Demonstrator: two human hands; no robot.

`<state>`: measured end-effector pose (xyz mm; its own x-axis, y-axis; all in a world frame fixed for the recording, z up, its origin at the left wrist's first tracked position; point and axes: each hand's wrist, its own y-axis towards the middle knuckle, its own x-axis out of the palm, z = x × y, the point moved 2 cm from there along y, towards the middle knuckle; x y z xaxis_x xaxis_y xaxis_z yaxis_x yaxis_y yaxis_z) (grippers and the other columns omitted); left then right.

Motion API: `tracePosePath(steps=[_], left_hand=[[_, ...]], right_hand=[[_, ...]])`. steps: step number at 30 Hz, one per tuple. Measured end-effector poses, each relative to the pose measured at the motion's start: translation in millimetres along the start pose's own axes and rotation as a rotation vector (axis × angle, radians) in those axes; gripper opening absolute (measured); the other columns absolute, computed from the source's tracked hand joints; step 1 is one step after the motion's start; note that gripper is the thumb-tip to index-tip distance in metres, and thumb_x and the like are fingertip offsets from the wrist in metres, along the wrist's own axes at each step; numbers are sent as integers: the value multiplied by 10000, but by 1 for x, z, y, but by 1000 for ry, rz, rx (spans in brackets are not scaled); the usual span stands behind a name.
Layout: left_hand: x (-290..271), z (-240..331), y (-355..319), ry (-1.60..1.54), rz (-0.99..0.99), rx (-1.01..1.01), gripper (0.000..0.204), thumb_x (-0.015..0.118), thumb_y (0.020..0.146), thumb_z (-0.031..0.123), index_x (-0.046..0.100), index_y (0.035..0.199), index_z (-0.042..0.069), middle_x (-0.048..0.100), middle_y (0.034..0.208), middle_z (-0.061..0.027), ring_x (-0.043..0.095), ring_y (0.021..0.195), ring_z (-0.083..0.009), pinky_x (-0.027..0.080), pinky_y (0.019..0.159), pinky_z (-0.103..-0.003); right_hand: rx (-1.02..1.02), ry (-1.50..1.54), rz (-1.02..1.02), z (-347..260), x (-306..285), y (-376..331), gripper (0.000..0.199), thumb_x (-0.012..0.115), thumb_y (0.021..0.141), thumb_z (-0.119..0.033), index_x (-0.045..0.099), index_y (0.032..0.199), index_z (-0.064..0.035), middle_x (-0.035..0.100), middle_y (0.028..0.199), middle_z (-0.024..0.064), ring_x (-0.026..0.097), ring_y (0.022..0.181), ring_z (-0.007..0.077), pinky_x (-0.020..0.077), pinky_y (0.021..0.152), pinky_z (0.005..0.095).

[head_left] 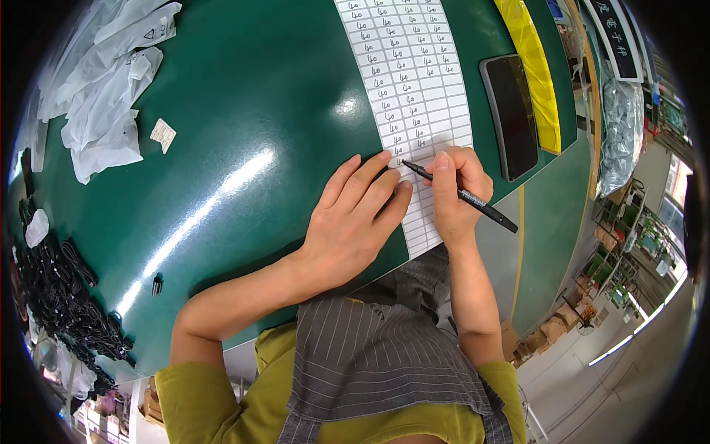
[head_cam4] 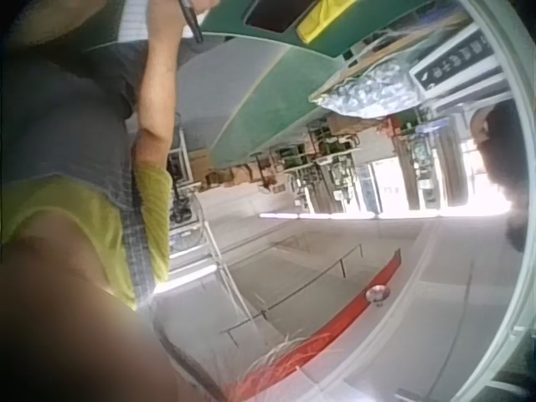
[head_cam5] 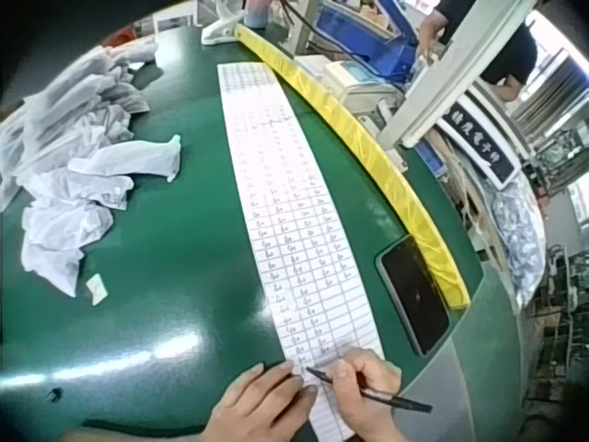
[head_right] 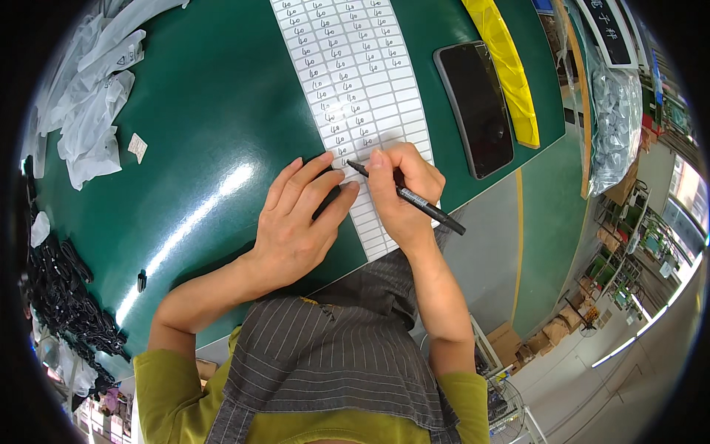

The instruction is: Manually recording numeric values into columns on a paper log strip using a pen.

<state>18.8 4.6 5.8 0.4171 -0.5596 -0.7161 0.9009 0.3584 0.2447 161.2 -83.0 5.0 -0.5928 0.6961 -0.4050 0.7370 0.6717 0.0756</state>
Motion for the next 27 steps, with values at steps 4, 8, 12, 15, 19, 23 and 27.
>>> tracePosePath(steps=[4, 8, 12, 15, 19, 23, 27], left_hand=[[0, -1, 0, -5, -7, 0, 383, 646, 726, 20, 679, 1105, 58, 575, 1150, -94, 508, 1250, -287, 391, 1052, -481], [0, 0, 0, -3, -1, 4, 387, 648, 725, 17, 678, 1108, 58, 574, 1155, -96, 505, 1253, -290, 391, 1053, -486], [-1, 0, 1, -9, -13, 0, 394, 647, 724, 14, 676, 1114, 58, 568, 1170, -101, 501, 1256, -294, 389, 1052, -493], [-1, 0, 2, 16, -9, 8, 350, 629, 750, 53, 665, 1098, 53, 564, 1152, -96, 503, 1246, -282, 388, 1058, -468], [-2, 0, 3, 42, -4, 17, 317, 617, 772, 93, 654, 1084, 48, 562, 1130, -90, 509, 1232, -271, 388, 1065, -443], [-2, -1, 2, 51, 0, 17, 316, 619, 771, 90, 656, 1082, 47, 563, 1126, -90, 513, 1227, -271, 389, 1063, -443], [0, -1, 1, 14, 2, 8, 350, 629, 752, 49, 666, 1100, 53, 567, 1149, -96, 507, 1242, -281, 389, 1056, -466]], right_hand=[[151, 212, 84, -5, -8, 2, 168, 600, 945, -97, 570, 809, -4, 631, 702, 35, 540, 561, 61, 440, 513, 213], [98, 76, 59, 3, -20, 6, 169, 587, 961, -108, 574, 832, 1, 633, 717, 42, 559, 577, 59, 462, 526, 206], [65, 65, 87, 4, -17, 5, 161, 626, 940, -94, 581, 824, 8, 644, 700, 37, 577, 566, 62, 463, 519, 208], [65, 60, 57, 6, -15, 6, 175, 642, 932, -101, 585, 807, 7, 644, 686, 34, 586, 566, 58, 461, 517, 204], [60, 26, 57, 7, -15, 6, 184, 655, 925, -104, 590, 791, 4, 640, 673, 29, 586, 561, 56, 460, 515, 202], [46, 11, 42, 8, -17, 5, 173, 644, 927, -92, 590, 791, -1, 633, 660, 20, 580, 556, 54, 460, 515, 203], [87, 75, 123, 3, -15, 5, 175, 629, 932, -85, 583, 786, 1, 630, 664, 25, 565, 549, 52, 452, 509, 205]])
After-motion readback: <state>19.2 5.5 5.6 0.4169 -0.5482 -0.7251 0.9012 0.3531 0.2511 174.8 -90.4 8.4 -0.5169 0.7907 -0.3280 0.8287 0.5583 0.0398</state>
